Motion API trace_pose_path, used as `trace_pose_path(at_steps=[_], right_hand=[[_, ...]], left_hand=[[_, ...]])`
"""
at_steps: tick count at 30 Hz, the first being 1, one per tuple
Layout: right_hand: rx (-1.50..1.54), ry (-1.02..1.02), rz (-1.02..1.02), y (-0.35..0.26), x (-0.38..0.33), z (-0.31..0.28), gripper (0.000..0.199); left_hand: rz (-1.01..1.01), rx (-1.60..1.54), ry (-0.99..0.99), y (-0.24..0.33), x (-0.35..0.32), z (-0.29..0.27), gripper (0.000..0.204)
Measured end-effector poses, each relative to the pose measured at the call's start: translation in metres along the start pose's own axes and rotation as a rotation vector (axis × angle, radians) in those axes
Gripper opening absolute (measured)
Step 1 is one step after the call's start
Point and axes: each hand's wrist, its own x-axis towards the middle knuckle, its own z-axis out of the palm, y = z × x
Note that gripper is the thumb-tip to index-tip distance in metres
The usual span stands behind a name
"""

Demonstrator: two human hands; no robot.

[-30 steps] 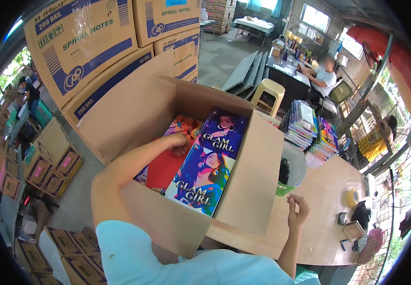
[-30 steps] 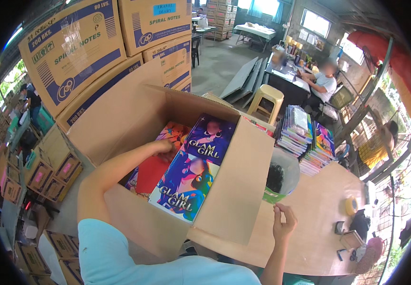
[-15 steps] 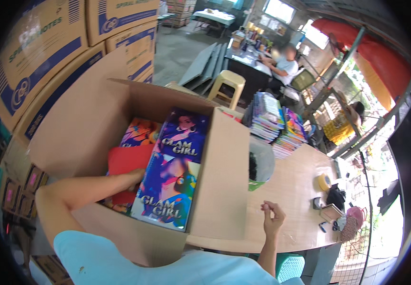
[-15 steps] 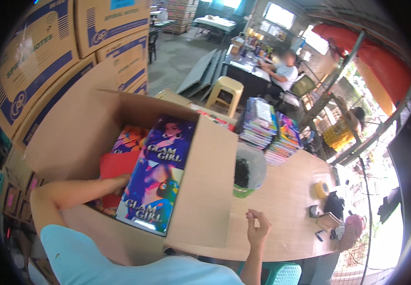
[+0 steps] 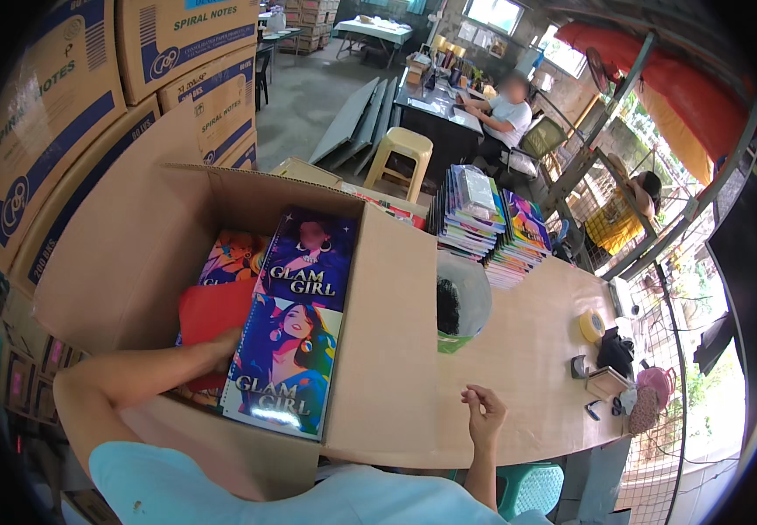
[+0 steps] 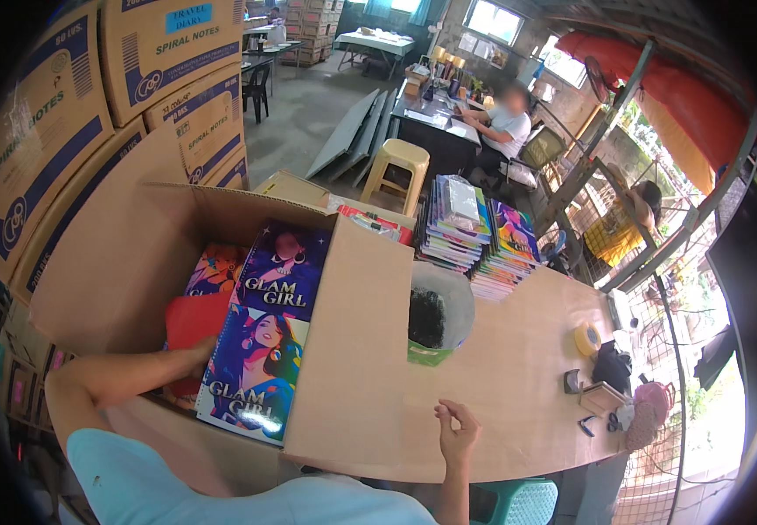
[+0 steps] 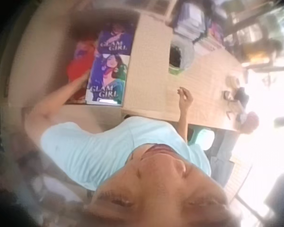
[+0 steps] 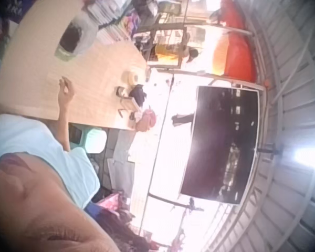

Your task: The person uses pliers to trim the spiral binding of a stack of notebooks. They then place the notebooks into a cardboard box and proceed to wipe the edges of individual notebooks with a small cloth.

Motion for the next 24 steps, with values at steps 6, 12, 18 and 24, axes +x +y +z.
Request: trace_pose_path(at_steps=[6,12,18,24], right_hand=[[0.007,-0.066,0.001,-0.001,-0.002,0.008,0.012],[0.106,-0.077,0.091,0.01,-0.008,0.007,0.014],[-0.015,-0.185,-0.02,-0.005,0.011,0.021,0.014],[0.125,-0.167,-0.053,-0.062,0.04,0.009,0.017]], left_hand=[[0.022,-0.065,-0.047,-0.002,0.013,-0.001,0.034],[0.034,-0.096,-0.1,0.001,0.007,0.014,0.034],[0.018,-0.169,-0.188,0.002,-0.014,0.007,0.035],[-0.011,-0.251,-0.349,0.024,-0.05,-0.008,0.035]])
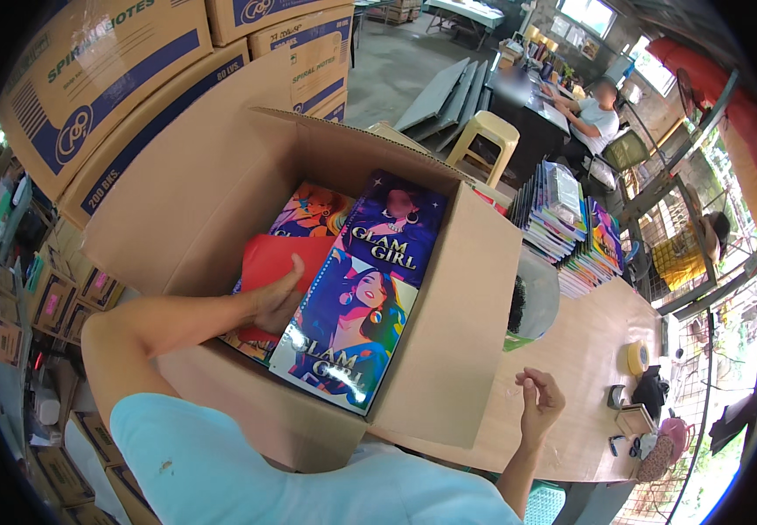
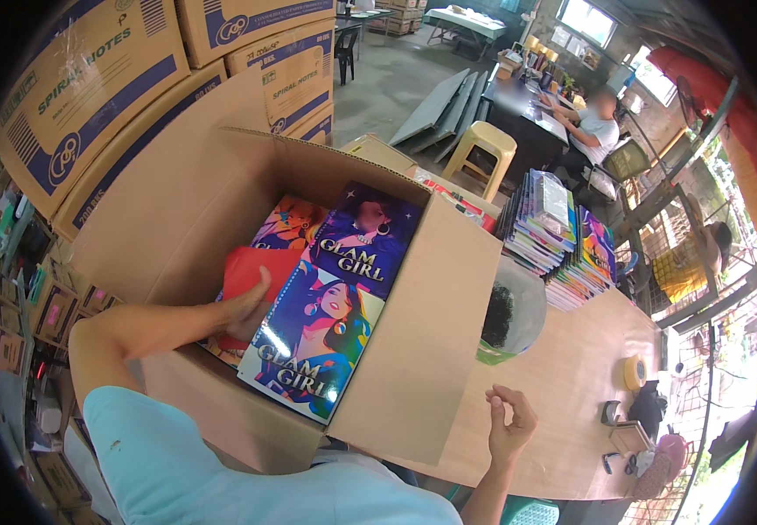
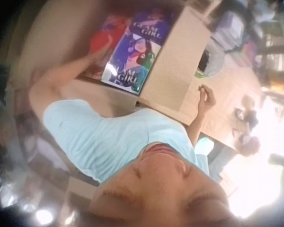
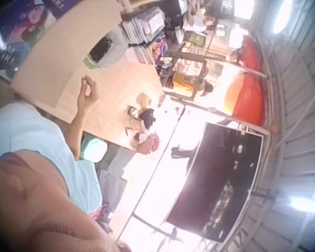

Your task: The person uses pliers to trim the spiral binding of a stack of notebooks. They then place the notebooks into a cardboard box and proceed to wipe the edges of individual notebooks with a small cloth.

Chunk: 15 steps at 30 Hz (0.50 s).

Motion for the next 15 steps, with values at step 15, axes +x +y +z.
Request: trace_pose_path(at_steps=[15], right_hand=[[-0.849,-0.836,-0.644,-0.103,0.09,0.197,0.06]], left_hand=[[-0.044,0.063,-0.015,-0.021,0.012,-0.031,0.047]])
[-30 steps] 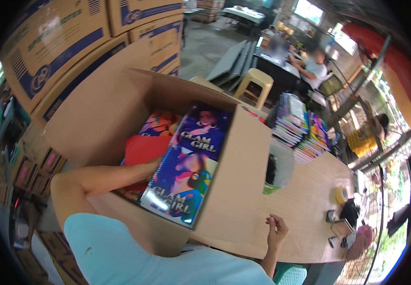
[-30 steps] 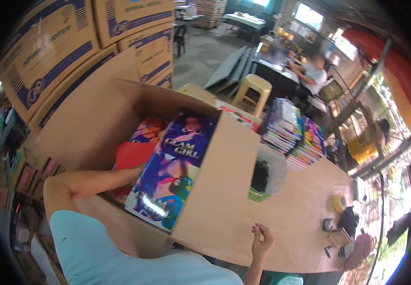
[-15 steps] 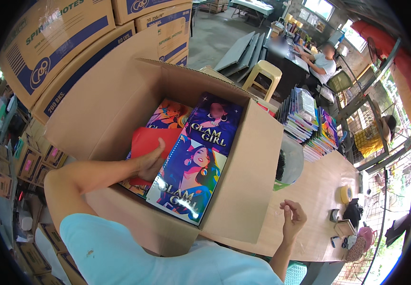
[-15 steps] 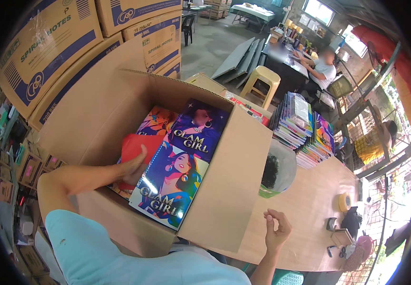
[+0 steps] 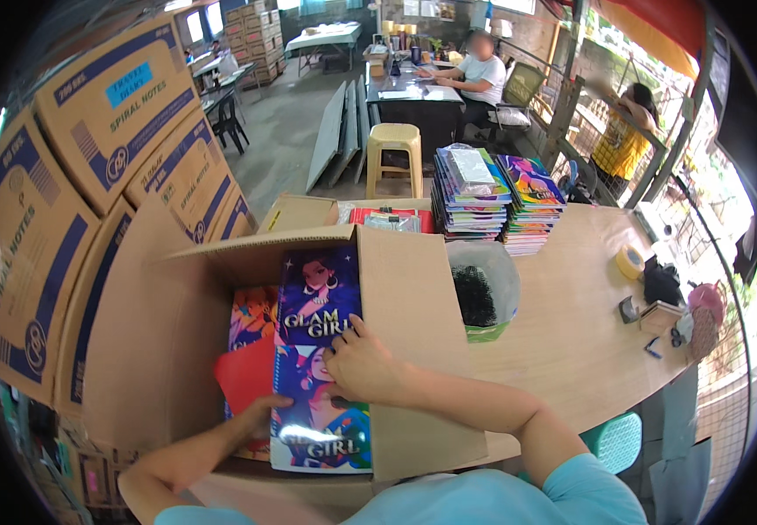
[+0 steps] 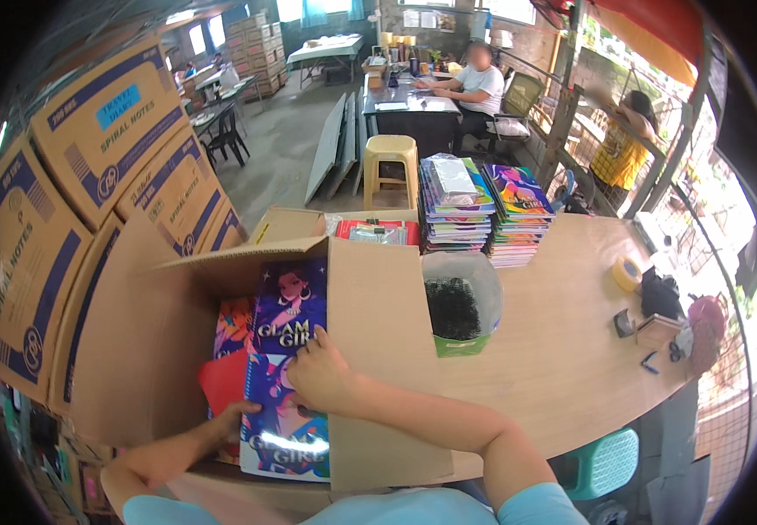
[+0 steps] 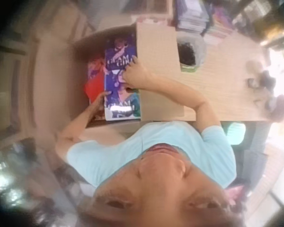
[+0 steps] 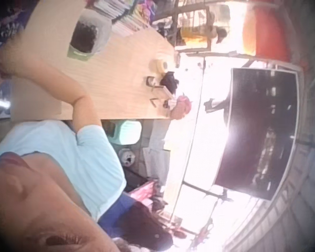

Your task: The person uses pliers to trim the spiral binding of a stack of notebooks. They then place the notebooks into a cardboard box and proceed to wipe the edges of individual notebooks with a small cloth.

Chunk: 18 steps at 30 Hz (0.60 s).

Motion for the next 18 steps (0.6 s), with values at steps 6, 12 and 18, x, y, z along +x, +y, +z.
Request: trace_pose_path(at_steps=[6,12,18], right_hand=[[0.069,-0.044,0.039,0.005,0.003,0.004,0.063],[0.348,0.305,0.082,0.007,-0.008,0.002,0.08],[1.301,0.464,0.241,-0.01,-0.024,-0.019,0.094]], left_hand=[[0.076,-0.031,0.136,-0.002,0.003,0.012,0.039],[0.097,0.098,0.373,0.023,-0.041,0.049,0.046],[0.564,-0.122,-0.018,0.049,-0.118,0.109,0.081]])
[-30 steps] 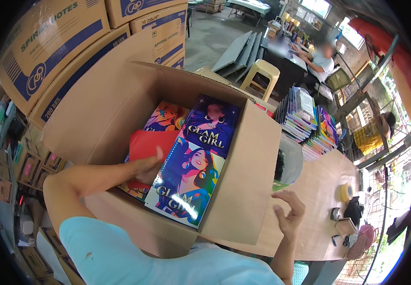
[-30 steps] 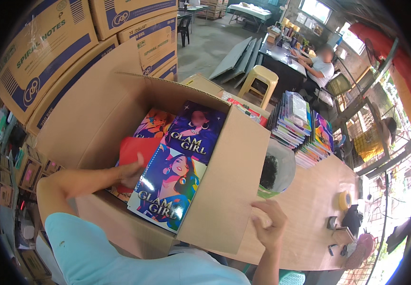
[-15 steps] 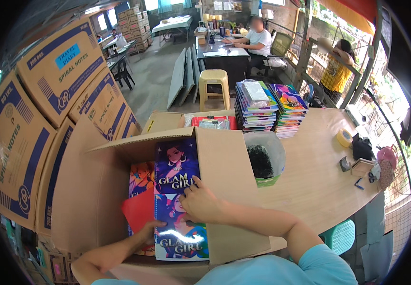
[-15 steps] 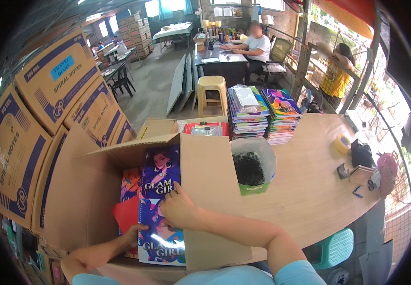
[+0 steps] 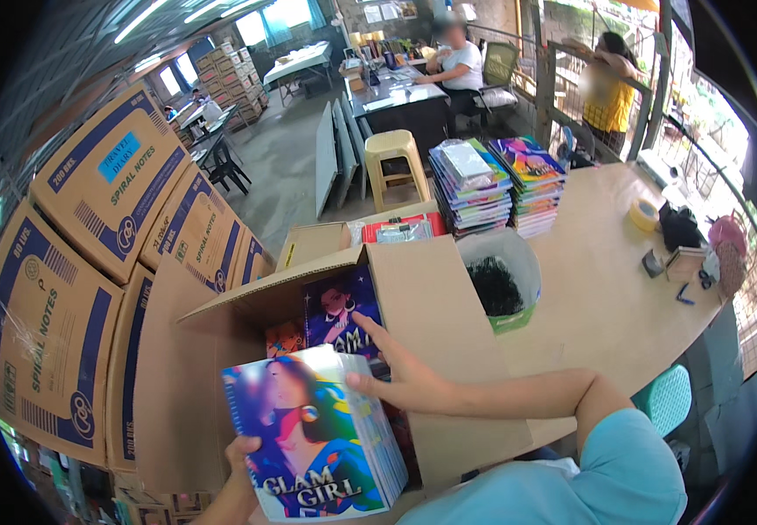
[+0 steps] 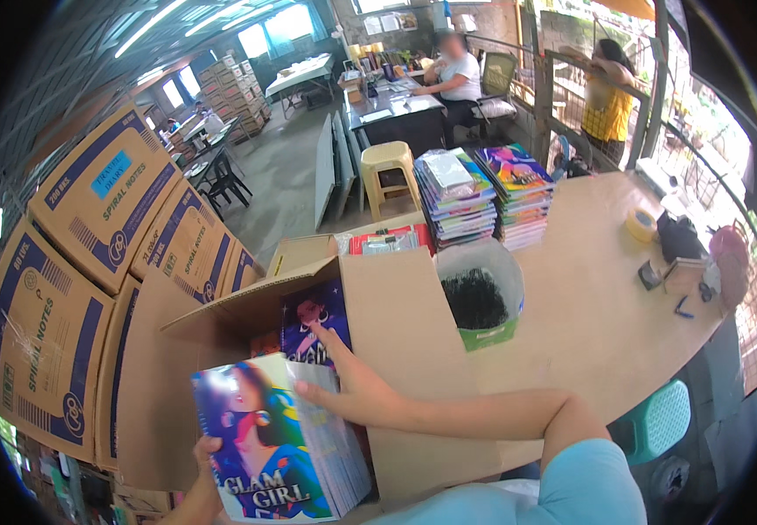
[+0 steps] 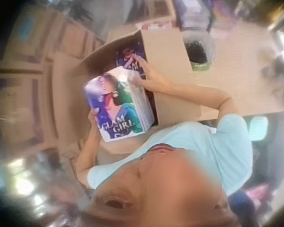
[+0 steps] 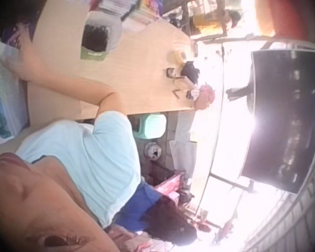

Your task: The person uses pliers to trim the spiral binding of a stack of notebooks. They then place the notebooks into a cardboard box and proceed to wipe the edges of individual notebooks with a small cloth.

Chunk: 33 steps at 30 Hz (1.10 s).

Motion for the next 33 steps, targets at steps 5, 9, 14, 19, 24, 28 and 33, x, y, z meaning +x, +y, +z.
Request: trace_pose_path(at_steps=[5,9,14,19,24,28,33], right_hand=[[0.763,-0.248,0.819,-0.017,-0.001,0.014,0.09],[0.952,-0.24,0.652,-0.052,-0.029,0.026,0.075],[0.986,-0.376,0.394,-0.09,-0.078,-0.036,0.082],[0.82,-0.313,0.245,-0.081,-0.14,-0.145,0.103],[0.798,-0.149,0.379,-0.028,-0.23,-0.269,0.105],[0.786,0.181,0.398,0.022,-0.293,-0.356,0.1],[0.712,0.683,0.503,0.091,-0.337,-0.438,0.086]], left_hand=[[0.426,0.173,-0.005,0.01,-0.043,0.012,0.073],[0.467,0.159,0.125,0.008,-0.074,0.036,0.076],[0.376,0.162,0.15,0.003,-0.068,0.105,0.08],[0.212,0.23,-0.074,-0.039,0.001,0.187,0.078],[-0.006,0.37,-0.016,-0.131,0.097,0.272,0.061],[-0.337,0.501,-0.056,-0.222,0.2,0.363,0.045],[-0.654,0.481,-0.393,-0.351,0.345,0.401,0.051]])
